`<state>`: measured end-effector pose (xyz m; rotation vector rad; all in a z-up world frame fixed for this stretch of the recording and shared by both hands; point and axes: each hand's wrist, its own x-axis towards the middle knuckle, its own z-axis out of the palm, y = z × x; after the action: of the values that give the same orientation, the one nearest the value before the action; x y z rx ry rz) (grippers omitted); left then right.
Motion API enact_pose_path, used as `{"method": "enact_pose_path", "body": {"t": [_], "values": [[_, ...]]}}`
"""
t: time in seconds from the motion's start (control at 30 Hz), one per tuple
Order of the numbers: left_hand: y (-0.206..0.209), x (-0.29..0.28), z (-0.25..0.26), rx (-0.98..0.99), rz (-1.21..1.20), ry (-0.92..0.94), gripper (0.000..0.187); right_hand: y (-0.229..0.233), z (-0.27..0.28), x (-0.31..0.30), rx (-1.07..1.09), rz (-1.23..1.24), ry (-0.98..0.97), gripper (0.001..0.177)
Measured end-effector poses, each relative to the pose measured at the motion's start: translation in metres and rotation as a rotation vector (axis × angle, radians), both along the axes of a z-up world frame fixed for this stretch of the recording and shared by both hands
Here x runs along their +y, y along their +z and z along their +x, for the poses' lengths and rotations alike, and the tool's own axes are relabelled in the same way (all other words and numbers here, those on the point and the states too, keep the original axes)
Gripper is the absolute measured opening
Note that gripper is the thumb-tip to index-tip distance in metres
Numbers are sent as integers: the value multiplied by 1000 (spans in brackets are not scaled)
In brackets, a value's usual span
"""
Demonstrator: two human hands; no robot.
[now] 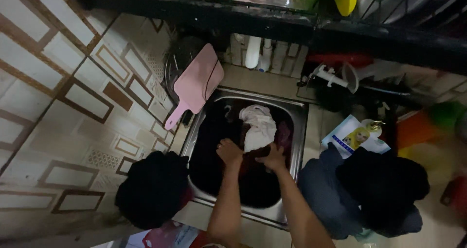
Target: Hand-washing various pieces of clothing in a bathroom sink.
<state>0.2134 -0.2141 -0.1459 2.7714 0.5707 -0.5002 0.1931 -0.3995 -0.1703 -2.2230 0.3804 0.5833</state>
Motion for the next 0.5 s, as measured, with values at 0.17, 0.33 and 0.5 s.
{"method": "enact_pose_path", "body": {"t": [0.17,0.33,0.5], "values": [[-1,10,-7,36,-2,5,77,8,-5,12,50,-125,-122,117],[3,7,-7,56,-36,-32,66,73,-28,26,-217,-390,-122,103],[23,-23,-12,-220,-172,-164,52,11,-16,27,-658,-38,68,51]]}}
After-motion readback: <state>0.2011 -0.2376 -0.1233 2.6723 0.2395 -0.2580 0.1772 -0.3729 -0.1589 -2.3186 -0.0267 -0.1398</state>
